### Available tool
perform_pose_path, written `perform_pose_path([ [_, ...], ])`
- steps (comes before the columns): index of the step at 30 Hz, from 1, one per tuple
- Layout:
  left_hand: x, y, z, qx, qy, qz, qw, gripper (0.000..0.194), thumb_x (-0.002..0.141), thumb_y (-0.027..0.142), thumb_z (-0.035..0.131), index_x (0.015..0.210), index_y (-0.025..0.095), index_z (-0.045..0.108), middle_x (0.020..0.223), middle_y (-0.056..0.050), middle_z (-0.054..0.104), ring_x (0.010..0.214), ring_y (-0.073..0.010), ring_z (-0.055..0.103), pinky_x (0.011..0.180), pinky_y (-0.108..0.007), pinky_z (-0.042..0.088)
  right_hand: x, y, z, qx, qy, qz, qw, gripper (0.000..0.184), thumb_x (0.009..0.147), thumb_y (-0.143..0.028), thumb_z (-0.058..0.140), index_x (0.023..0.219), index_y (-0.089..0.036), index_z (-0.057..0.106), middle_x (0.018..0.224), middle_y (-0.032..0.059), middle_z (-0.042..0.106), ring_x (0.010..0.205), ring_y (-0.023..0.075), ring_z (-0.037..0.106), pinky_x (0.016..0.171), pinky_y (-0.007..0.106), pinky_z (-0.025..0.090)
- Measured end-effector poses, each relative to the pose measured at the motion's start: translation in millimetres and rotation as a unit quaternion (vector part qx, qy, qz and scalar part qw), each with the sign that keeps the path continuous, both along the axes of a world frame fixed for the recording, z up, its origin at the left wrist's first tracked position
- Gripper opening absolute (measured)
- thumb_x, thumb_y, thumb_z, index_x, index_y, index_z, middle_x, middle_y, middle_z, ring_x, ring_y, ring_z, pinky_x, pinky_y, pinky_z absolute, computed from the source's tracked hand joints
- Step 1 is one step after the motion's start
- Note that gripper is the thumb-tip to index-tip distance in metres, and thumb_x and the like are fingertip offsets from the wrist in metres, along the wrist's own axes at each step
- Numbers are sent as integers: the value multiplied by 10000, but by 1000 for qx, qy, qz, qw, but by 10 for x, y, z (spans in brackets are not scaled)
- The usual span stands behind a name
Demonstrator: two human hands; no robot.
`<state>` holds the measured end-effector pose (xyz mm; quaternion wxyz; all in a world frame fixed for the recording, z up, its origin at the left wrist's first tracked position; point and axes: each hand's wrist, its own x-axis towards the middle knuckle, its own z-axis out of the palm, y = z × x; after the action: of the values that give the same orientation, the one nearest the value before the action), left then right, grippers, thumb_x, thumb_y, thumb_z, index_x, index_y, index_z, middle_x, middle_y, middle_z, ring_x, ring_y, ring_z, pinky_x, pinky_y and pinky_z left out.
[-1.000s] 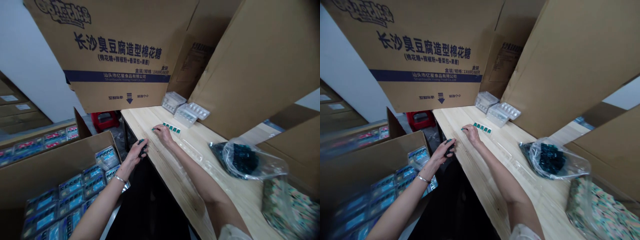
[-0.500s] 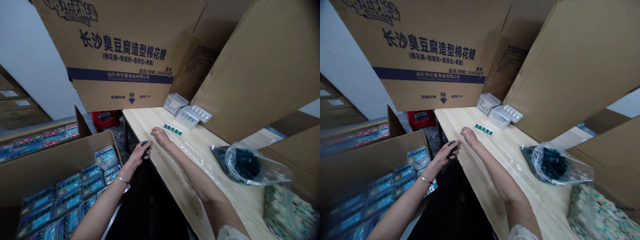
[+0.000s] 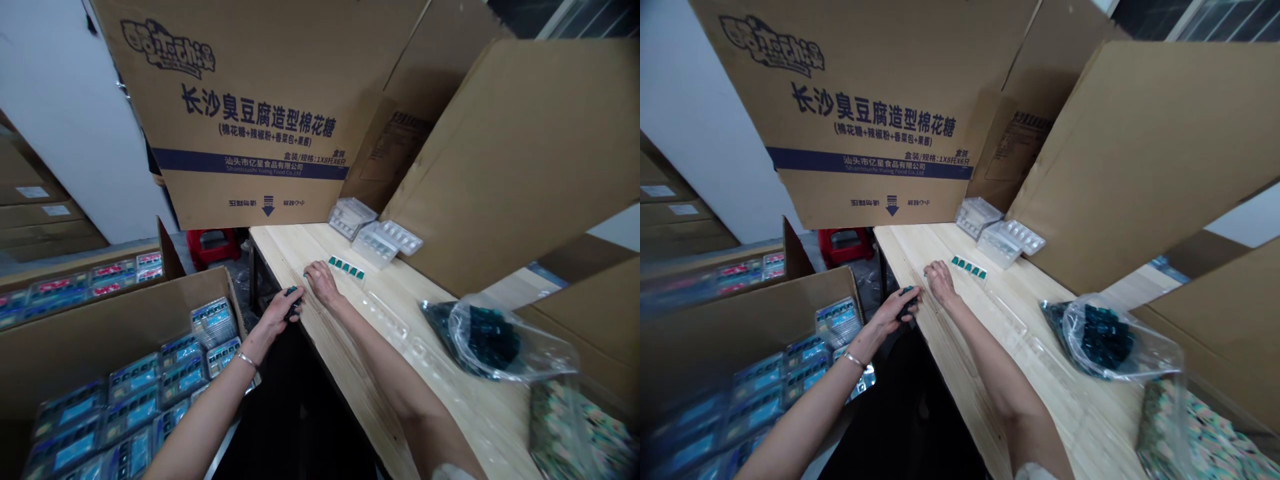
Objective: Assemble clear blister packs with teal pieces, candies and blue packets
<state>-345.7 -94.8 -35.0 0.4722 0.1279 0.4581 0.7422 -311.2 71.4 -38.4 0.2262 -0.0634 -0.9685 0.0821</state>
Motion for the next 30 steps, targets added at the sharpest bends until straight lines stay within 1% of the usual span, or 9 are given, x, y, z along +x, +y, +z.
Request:
perform_pose_path([
  [2,-52,37,14,-1,5,16,1000,387,649,422,729,846,136,557,710,18,488,435,-14,387,331,-126,192,1,40,-5,-37,23,-4,999,145,833,-133,526,851,-176,664,857,67,635,871,197,517,835,307,393],
  [5,-126,88,20,-13,18,31,999,375,639,406,735,815,136,543,680,21,487,421,-18,390,323,-127,194,-18,145,46,-110,79,-29,990,109,808,-145,576,835,-181,675,838,53,655,844,187,555,805,300,416],
  [7,-151,103,14,-23,28,29,999,366,632,395,741,794,133,542,666,17,495,413,-23,396,317,-131,198,-42,214,98,-134,93,-29,986,106,798,-141,588,802,-181,687,821,51,661,817,179,576,778,291,428],
  [8,-154,105,11,-26,33,26,999,364,631,393,742,792,133,543,665,15,499,412,-26,401,315,-133,202,-56,241,120,-139,88,-18,986,108,792,-133,594,787,-178,693,812,53,662,800,174,584,762,284,434],
  [12,-136,94,11,-30,46,24,998,364,641,408,731,804,140,546,678,16,502,418,-30,412,314,-134,208,-123,286,141,-142,55,36,988,119,773,-97,608,753,-163,705,782,58,659,751,154,597,712,254,447],
  [19,-125,99,23,-30,55,23,998,354,650,409,724,784,136,544,686,2,517,422,-35,415,315,-144,211,-180,310,80,-108,24,92,990,157,784,-75,572,769,-158,705,823,61,663,773,139,601,716,234,448],
  [25,-125,90,26,-31,56,20,998,361,654,423,719,784,136,542,687,7,507,422,-34,409,312,-143,212,-126,281,54,-123,36,71,989,152,771,-71,578,749,-165,695,817,55,678,765,141,615,730,239,457],
  [28,-118,89,31,-29,57,21,998,358,657,424,716,780,138,539,681,14,496,420,-32,404,311,-143,209,-78,245,43,-109,38,61,991,146,789,-104,574,783,-175,701,836,63,696,807,160,629,774,260,460],
  [30,-114,93,29,-28,57,23,998,353,661,421,713,777,139,537,682,14,493,422,-33,406,311,-142,209,-51,219,25,-104,36,47,993,174,802,-108,548,804,-180,707,852,65,705,829,168,637,788,266,461],
])
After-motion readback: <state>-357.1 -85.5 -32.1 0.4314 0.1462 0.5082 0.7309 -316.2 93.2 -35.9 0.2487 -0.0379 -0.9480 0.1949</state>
